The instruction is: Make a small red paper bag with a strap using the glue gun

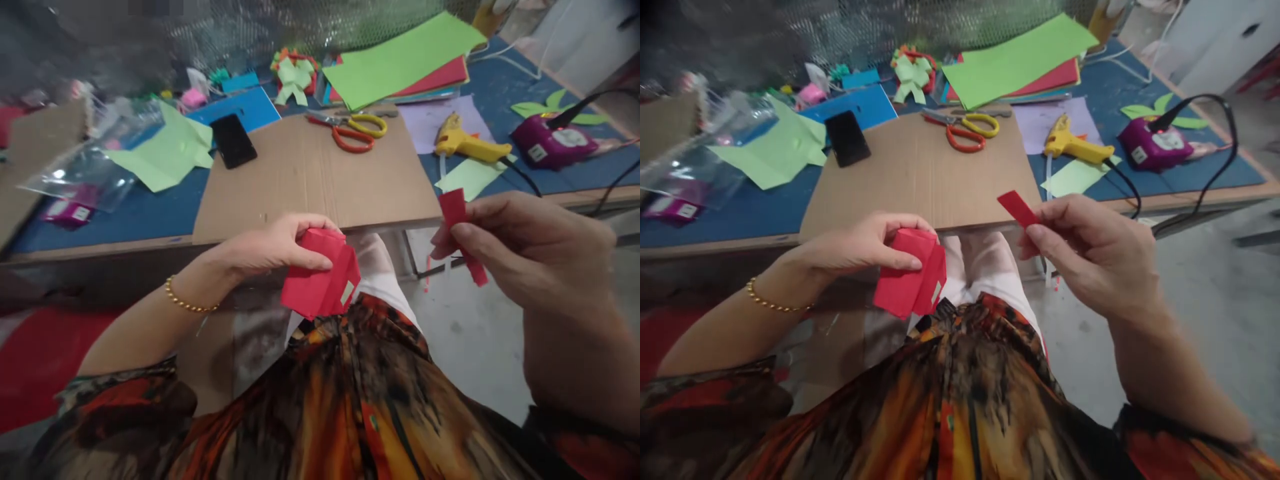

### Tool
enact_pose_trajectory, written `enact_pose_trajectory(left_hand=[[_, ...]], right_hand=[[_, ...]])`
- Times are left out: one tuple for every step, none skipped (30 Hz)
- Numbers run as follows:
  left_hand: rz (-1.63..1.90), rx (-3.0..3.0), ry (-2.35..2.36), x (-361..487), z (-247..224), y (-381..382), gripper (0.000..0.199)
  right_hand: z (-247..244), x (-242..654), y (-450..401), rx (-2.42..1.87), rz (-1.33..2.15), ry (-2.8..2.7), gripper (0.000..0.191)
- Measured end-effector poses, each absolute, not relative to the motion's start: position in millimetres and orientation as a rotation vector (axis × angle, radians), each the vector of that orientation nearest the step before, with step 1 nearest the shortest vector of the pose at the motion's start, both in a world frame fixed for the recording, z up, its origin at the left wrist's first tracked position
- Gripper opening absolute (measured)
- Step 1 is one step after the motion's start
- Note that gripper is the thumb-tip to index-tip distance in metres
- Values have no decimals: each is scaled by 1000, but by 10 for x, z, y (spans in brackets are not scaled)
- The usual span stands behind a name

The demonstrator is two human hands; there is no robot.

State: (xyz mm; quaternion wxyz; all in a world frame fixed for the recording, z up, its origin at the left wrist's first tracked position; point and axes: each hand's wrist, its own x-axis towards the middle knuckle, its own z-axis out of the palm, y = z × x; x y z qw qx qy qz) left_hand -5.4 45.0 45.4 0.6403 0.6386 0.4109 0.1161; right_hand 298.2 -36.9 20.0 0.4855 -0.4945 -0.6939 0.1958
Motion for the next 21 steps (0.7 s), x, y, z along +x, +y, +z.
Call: enact_pose_trajectory(left_hand=[[248,1464,916,-50,438,437,32],[230,1484,900,-49,429,429,33],[212,1515,887,-50,425,421,33],[192,1551,881,-52,424,412,33],[170,1588,880,-53,425,401,34],[146,1621,885,-52,424,387,34],[125,1647,897,-48,420,370,35],[106,1665,912,-42,409,351,35],[93,1671,926,-33,393,331,35],[87,1666,937,-22,372,311,34],[88,1650,943,-9,347,291,33],[92,1626,944,4,319,271,31],[101,1597,942,18,291,251,29],[116,1565,937,33,266,231,28],[134,1534,931,46,244,211,27],[152,1508,926,58,227,191,27],[172,1488,923,68,216,171,27],[186,1475,921,76,210,152,27],[193,1472,921,82,208,134,27],[192,1476,922,87,210,118,28],[190,1488,925,90,212,105,29]], right_hand=[[222,2977,-375,-1196,395,-1740,7],[242,2961,-374,-1165,305,-1808,11],[258,2938,-368,-1121,220,-1878,16],[268,2911,-357,-1076,150,-1938,21],[270,2880,-344,-1035,97,-1981,24],[264,2848,-331,-1005,63,-2011,27],[246,2814,-320,-980,38,-2027,29],[218,2779,-313,-949,18,-2034,30],[181,2745,-311,-921,9,-2041,30],[134,2711,-314,-896,5,-2039,31],[82,2680,-321,-860,-4,-2026,31],[27,2653,-333,-826,-11,-2012,31],[-28,2633,-347,-789,-25,-1996,29],[-80,2619,-362,-774,-35,-1991,27],[-126,2612,-378,-782,-49,-1994,26],[-165,2611,-393,-820,-62,-2008,27],[-198,2613,-406,-901,-67,-2034,28],[-224,2618,-417,-1010,-66,-2062,30],[-247,2624,-426,-1108,-67,-2078,31],[-268,2630,-431,-1184,-64,-2085,32],[-288,2634,-433,-1218,-62,-2087,30]])
